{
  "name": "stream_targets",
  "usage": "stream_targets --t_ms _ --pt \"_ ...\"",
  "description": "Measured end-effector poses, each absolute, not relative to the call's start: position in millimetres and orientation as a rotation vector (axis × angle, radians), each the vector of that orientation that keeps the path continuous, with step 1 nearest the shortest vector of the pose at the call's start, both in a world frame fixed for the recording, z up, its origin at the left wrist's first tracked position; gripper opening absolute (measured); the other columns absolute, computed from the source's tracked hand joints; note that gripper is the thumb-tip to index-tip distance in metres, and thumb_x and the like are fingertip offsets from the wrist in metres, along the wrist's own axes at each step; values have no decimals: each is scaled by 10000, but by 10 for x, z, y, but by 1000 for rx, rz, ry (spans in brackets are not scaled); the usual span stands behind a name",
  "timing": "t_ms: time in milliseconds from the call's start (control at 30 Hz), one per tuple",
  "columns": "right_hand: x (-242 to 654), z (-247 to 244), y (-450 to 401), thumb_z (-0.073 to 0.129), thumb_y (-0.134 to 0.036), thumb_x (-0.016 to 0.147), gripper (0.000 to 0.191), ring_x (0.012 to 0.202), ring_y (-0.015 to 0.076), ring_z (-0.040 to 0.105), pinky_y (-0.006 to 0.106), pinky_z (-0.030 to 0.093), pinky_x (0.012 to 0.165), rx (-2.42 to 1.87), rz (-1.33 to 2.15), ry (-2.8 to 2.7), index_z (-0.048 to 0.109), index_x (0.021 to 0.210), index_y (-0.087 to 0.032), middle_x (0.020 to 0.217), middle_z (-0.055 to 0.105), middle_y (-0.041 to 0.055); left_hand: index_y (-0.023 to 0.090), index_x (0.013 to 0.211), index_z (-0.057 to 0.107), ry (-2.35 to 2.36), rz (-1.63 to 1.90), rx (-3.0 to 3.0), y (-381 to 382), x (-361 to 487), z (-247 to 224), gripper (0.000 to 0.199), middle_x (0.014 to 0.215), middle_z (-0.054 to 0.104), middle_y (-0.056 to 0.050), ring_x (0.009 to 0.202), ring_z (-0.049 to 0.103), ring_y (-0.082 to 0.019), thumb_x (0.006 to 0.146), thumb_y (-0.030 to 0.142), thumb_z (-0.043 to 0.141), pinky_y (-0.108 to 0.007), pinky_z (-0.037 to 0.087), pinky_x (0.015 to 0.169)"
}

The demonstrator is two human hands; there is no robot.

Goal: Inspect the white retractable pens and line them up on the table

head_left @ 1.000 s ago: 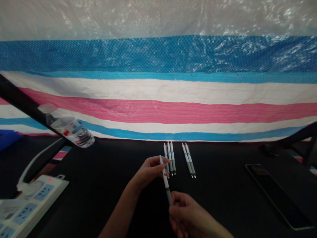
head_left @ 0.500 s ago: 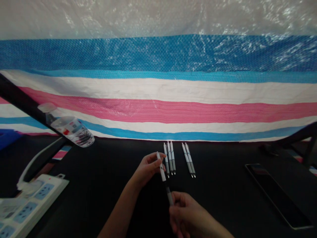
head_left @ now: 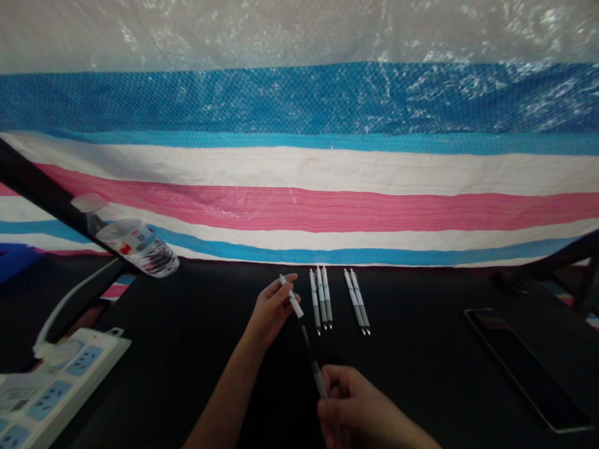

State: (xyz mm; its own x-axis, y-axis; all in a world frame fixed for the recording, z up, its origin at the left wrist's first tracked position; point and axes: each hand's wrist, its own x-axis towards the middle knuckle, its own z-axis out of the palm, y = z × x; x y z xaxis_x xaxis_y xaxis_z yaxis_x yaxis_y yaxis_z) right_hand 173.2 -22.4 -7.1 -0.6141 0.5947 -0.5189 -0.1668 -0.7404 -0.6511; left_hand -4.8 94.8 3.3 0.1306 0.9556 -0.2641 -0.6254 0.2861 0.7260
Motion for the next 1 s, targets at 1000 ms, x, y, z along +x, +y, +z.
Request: stream_targets --t_ms 1000 --pt "1741 -51 -195 686 -602 771 525 512 165 682 153 334 346 -1016 2285 -698 465 991 -180 801 729 83 119 918 760 649 840 792 861 -36 -22 310 682 689 -55 604 672 -167 700 327 834 -255 521 595"
